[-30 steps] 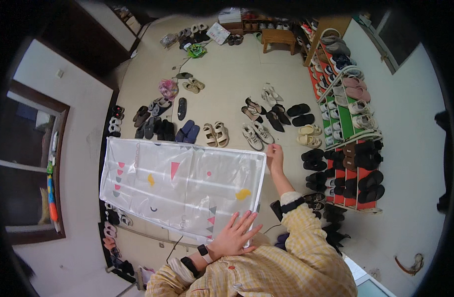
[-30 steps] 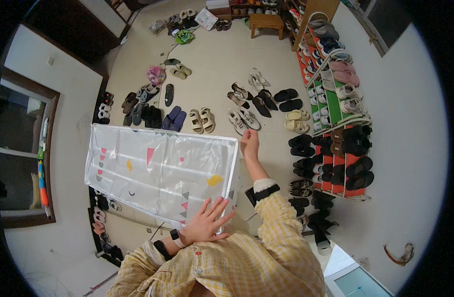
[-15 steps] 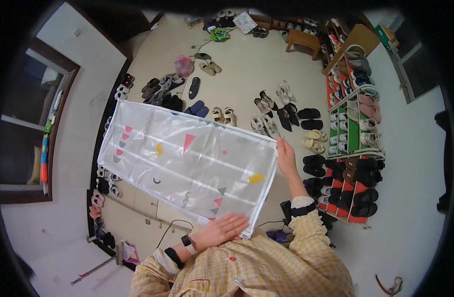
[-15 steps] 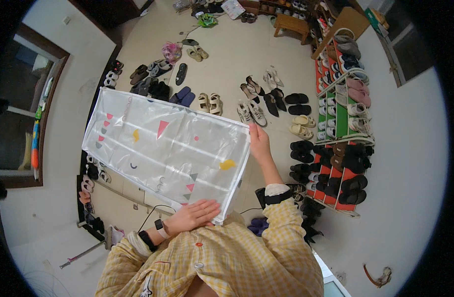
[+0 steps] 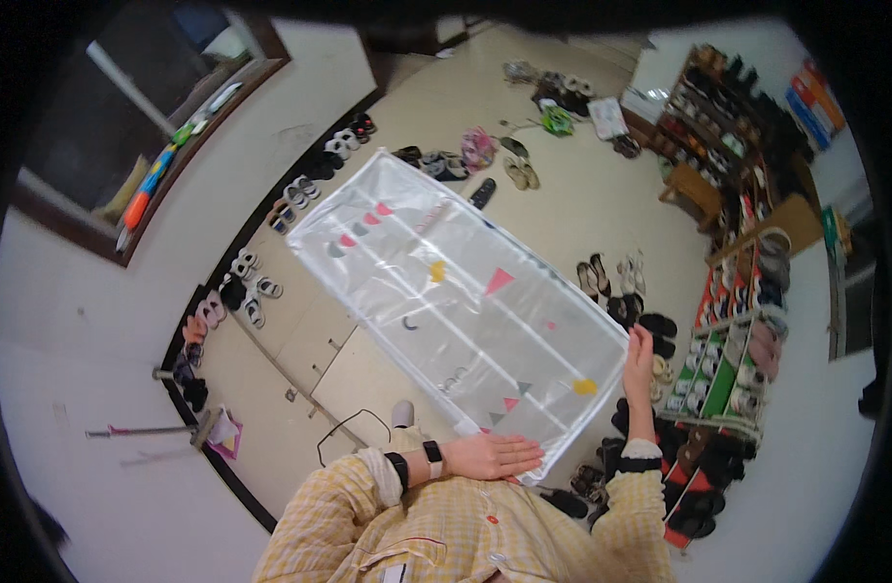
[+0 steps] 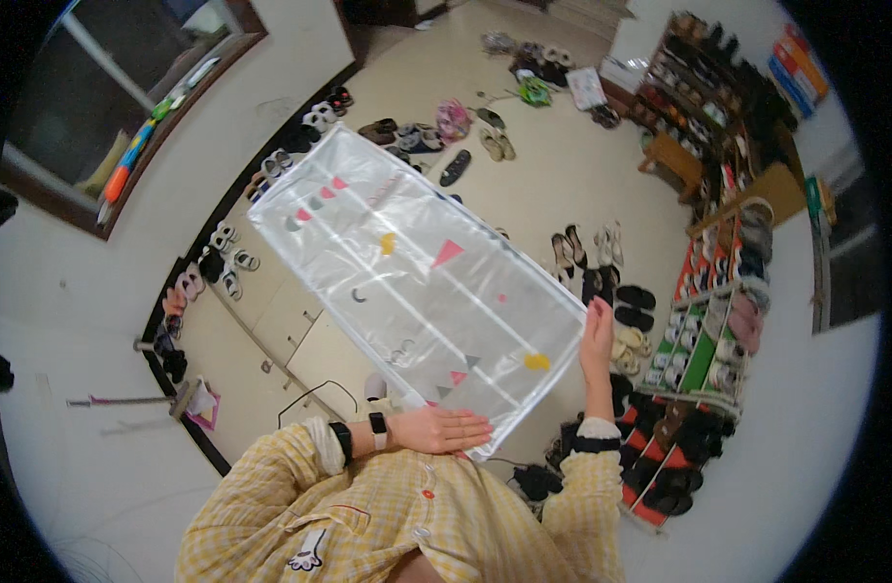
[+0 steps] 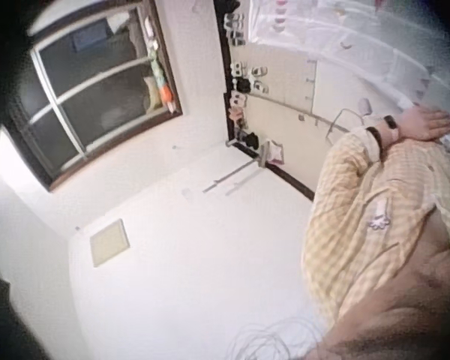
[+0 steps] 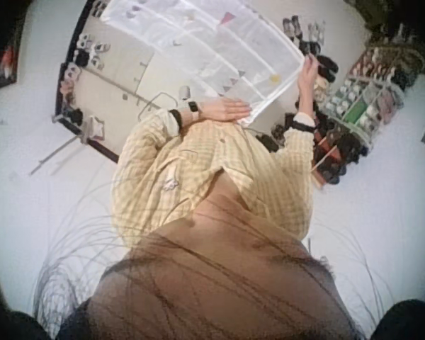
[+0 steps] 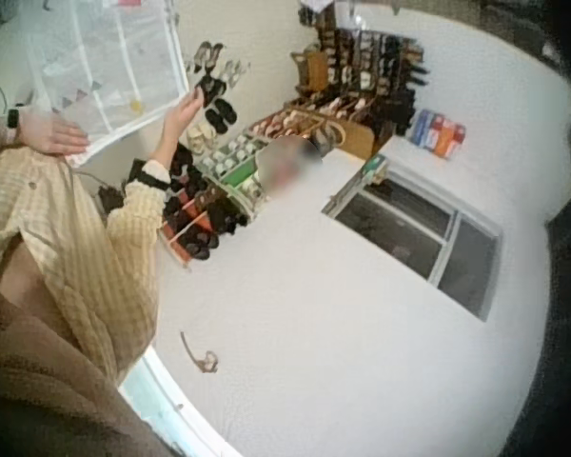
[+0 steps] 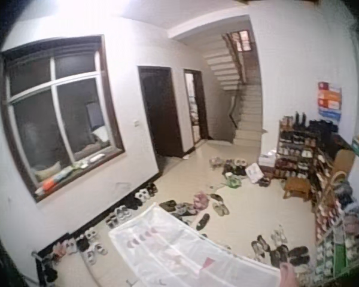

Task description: The person assembles a collapsible fabric storage unit by first washing a metal frame in the bathroom, then carrying it to a hallway. They unfold a patterned fabric cover and fit it over the frame, securing it with ties and zippers.

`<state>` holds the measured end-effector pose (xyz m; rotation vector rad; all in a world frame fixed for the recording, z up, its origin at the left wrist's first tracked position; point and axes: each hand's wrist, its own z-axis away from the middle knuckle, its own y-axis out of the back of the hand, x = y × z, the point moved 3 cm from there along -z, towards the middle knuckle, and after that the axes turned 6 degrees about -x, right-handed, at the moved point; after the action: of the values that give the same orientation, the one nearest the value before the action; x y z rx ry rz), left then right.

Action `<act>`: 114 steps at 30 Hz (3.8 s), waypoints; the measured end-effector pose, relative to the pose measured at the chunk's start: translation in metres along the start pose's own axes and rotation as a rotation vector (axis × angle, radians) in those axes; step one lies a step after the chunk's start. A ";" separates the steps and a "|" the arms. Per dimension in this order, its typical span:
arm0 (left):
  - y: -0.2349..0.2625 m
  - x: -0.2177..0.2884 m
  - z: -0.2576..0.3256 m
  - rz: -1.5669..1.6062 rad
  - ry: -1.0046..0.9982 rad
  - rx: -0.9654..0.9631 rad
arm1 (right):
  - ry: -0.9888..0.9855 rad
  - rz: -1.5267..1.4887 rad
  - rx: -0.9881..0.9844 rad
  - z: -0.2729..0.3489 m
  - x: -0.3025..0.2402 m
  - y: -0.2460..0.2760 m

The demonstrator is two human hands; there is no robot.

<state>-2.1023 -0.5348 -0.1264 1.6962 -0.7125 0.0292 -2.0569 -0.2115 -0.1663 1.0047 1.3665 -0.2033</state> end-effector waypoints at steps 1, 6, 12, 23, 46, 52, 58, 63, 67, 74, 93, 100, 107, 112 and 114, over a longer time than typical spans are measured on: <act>-0.003 0.000 0.001 -0.014 0.004 0.029 | 0.057 0.193 0.006 -0.001 -0.006 0.002; -0.009 0.000 -0.005 0.003 -0.001 0.108 | 0.037 0.510 -0.121 -0.010 -0.024 0.003; 0.054 -0.010 0.036 0.099 -0.082 0.335 | -0.057 0.733 -0.121 -0.001 -0.052 -0.007; 0.203 -0.262 0.386 0.293 1.056 1.082 | 0.057 0.619 -0.053 0.114 -0.237 -0.169; 0.201 -0.294 0.408 0.178 0.796 0.601 | 0.468 0.526 -0.165 0.064 -0.310 -0.439; 0.197 -0.304 0.415 0.569 0.803 0.637 | 0.511 0.584 -0.169 0.064 -0.311 -0.441; 0.183 -0.325 0.434 1.790 0.654 0.569 | 0.437 0.519 -0.197 0.063 -0.308 -0.444; 0.163 -0.366 0.425 1.630 0.721 0.366 | 0.348 0.479 -0.250 0.061 -0.303 -0.446; 0.160 -0.388 0.410 1.779 0.743 0.440 | 0.324 0.489 -0.273 0.061 -0.300 -0.449; 0.161 -0.379 0.393 1.962 0.828 0.890 | 0.219 0.505 -0.307 0.064 -0.294 -0.448; 0.149 -0.332 0.433 2.138 0.454 1.569 | 0.218 0.509 -0.299 0.069 -0.289 -0.443; 0.107 -0.334 0.421 2.390 0.420 1.711 | 0.257 0.643 -0.287 0.067 -0.285 -0.441; 0.130 -0.350 0.423 2.507 0.349 1.674 | 0.390 0.607 -0.235 0.071 -0.285 -0.444; 0.130 -0.344 0.432 2.502 0.169 1.509 | 0.366 0.618 -0.238 0.071 -0.283 -0.442; 0.119 -0.335 0.431 2.462 0.250 1.491 | 0.357 0.641 -0.240 0.071 -0.284 -0.442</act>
<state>-2.5828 -0.7839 -0.2672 0.5464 -2.3269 2.8455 -2.3675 -0.6400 -0.1364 1.2553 1.2723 0.6300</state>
